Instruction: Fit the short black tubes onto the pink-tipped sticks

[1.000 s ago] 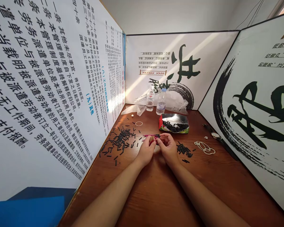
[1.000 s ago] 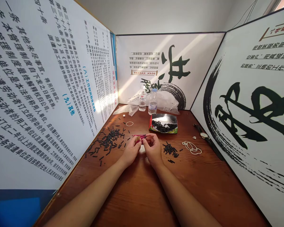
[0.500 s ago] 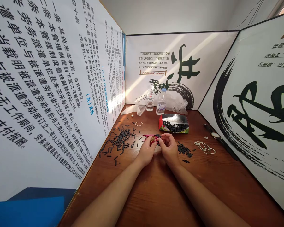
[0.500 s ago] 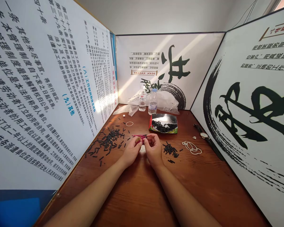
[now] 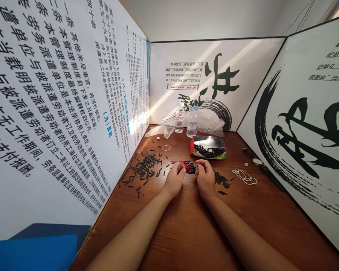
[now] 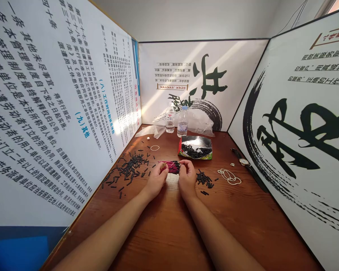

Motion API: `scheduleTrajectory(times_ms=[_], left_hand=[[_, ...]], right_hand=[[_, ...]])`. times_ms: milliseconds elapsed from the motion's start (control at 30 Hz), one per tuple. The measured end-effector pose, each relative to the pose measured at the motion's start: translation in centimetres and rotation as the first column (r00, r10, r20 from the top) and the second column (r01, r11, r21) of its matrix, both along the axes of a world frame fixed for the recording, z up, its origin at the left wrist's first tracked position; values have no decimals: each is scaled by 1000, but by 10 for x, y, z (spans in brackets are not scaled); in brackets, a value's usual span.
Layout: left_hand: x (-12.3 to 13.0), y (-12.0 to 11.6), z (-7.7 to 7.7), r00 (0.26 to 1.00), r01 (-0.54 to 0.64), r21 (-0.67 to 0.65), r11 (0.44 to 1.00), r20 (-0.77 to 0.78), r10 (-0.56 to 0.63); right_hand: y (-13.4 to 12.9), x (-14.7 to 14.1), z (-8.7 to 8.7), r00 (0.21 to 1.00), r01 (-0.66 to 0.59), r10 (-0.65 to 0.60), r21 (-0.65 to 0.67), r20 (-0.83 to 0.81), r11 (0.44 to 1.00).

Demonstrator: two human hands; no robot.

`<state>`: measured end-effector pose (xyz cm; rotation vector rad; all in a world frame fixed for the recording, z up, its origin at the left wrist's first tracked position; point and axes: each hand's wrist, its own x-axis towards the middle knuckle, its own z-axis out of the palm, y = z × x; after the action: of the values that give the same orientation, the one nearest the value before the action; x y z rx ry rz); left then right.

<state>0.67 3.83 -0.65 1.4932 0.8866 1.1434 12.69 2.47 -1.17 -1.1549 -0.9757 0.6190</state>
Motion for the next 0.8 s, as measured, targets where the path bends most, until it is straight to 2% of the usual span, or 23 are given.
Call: scheduleTrajectory(times_ms=[300, 467, 700, 800], left_hand=[[0, -1, 2, 999, 27, 13, 1000, -28, -27], [0, -3, 4, 999, 33, 13, 999, -20, -33], [0, -3, 4, 999, 41, -7, 999, -19, -41], [0, -3, 4, 999, 40, -2, 999, -21, -40]], right_hand=[[-3, -4, 7, 999, -5, 5, 4, -36, 1000], [-6, -5, 10, 998, -52, 52, 5, -38, 999], [-6, -4, 8, 993, -116, 116, -7, -8, 993], [-5, -3, 6, 995, -97, 97, 4, -13, 995]])
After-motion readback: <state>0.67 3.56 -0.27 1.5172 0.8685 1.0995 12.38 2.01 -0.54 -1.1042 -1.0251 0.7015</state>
